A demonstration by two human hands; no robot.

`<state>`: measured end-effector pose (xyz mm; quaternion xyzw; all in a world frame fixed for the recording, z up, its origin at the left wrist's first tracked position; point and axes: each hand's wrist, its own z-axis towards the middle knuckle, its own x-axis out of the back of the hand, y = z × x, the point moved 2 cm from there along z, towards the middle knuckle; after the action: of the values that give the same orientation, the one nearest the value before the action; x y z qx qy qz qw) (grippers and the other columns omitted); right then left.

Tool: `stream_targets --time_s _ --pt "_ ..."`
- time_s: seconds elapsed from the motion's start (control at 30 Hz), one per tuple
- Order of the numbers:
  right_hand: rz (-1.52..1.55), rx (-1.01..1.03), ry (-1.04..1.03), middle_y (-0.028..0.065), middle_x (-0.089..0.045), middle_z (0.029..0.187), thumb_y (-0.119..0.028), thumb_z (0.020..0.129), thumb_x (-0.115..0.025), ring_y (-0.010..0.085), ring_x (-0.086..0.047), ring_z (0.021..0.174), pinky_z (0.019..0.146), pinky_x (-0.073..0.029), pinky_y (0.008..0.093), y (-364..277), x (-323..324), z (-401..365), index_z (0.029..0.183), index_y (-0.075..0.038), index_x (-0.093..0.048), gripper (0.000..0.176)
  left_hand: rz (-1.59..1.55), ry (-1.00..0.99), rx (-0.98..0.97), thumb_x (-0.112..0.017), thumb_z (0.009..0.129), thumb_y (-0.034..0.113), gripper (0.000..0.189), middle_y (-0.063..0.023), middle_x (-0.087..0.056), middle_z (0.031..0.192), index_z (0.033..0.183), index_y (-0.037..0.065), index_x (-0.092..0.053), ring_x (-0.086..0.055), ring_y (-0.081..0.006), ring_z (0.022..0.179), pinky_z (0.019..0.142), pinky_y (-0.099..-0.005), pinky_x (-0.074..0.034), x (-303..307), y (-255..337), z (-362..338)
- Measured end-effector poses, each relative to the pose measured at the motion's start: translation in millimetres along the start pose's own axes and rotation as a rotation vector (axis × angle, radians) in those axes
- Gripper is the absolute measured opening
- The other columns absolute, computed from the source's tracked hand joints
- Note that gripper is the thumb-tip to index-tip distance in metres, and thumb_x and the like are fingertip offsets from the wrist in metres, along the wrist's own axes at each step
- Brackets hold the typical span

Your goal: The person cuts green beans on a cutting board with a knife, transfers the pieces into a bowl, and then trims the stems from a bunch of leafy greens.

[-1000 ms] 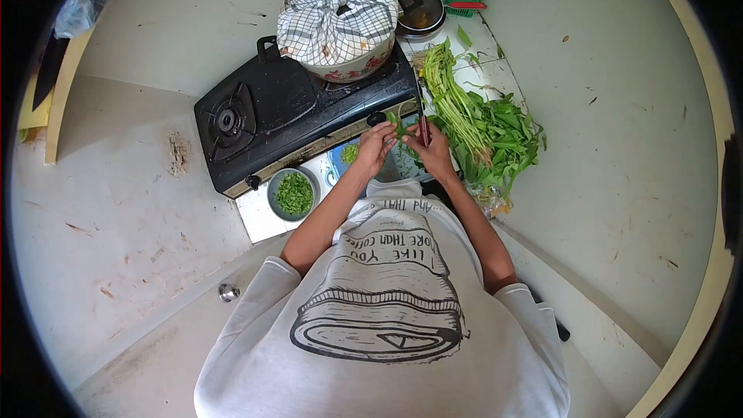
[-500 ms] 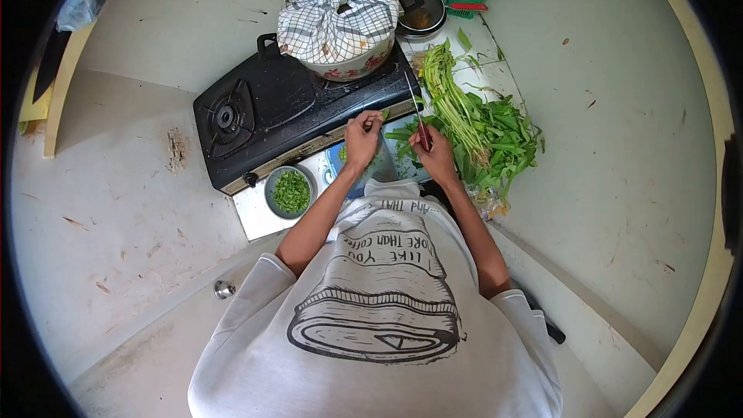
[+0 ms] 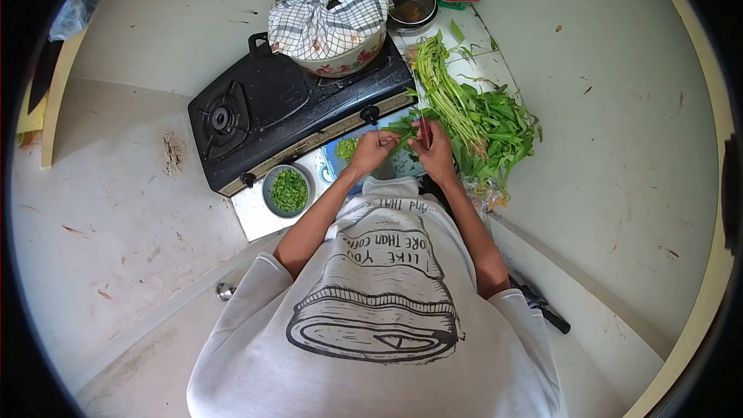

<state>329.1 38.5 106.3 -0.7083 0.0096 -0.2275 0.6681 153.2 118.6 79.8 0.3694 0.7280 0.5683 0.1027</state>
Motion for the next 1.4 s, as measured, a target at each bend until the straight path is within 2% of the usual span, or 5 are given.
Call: stream_targets --time_s 0.43,0.83,0.97,1.07,1.4 --pt "-0.032 0.025 -0.080 0.0108 -0.069 0.088 -0.005 0.084 -0.080 0.0233 -0.068 0.079 0.074 -0.053 0.0353 7 -1 -5 0.110 -0.001 -0.065 0.031 -0.137 -0.158 0.004 -0.059 0.100 0.005 0.024 -0.0069 -0.075 0.100 0.120 -0.003 -0.069 -0.066 -0.0088 0.088 0.081 -0.0261 -0.052 -5 13 -17" --pt "-0.079 0.044 -0.286 0.0167 -0.073 0.091 -0.009 0.086 -0.079 0.0331 -0.074 0.084 0.076 -0.056 0.0413 15 -12 7 0.101 0.001 -0.061 0.026 -0.140 -0.036 0.015 -0.061 0.100 0.003 0.014 -0.0080 -0.076 0.098 0.109 -0.003 -0.069 -0.068 -0.0113 0.090 0.083 -0.0268 -0.052 -8 2 -38" --pt "-0.003 0.074 -0.389 0.0155 -0.072 0.088 -0.012 0.088 -0.079 0.0318 -0.073 0.082 0.076 -0.056 0.0397 13 -23 17 0.101 0.001 -0.062 0.025 -0.247 0.097 0.013 -0.061 0.099 0.002 0.012 -0.0083 -0.075 0.096 0.109 -0.002 -0.066 -0.068 -0.0115 0.086 0.080 -0.0259 -0.052 -5 -14 -48" --pt "-0.033 0.095 -0.444 0.0108 -0.070 0.080 -0.018 0.090 -0.080 0.0198 -0.068 0.072 0.069 -0.053 0.0353 10 -29 21 0.097 0.000 -0.062 0.026 -0.337 0.232 0.014 -0.061 0.099 0.001 0.011 -0.0086 -0.075 0.095 0.110 -0.001 -0.062 -0.068 -0.0113 0.085 0.077 -0.0249 -0.051 0 -39 -64" --pt "-0.256 0.044 -0.896 0.0191 -0.067 0.075 -0.036 0.099 -0.067 0.0323 -0.068 0.069 0.066 -0.051 0.0432 26 -63 4 0.097 0.001 -0.063 0.037 -0.249 0.655 0.246 -0.076 0.088 0.010 0.012 -0.0011 -0.068 0.080 0.098 0.004 -0.073 -0.057 -0.0093 0.071 0.069 -0.0256 -0.047 17 -133 -132"
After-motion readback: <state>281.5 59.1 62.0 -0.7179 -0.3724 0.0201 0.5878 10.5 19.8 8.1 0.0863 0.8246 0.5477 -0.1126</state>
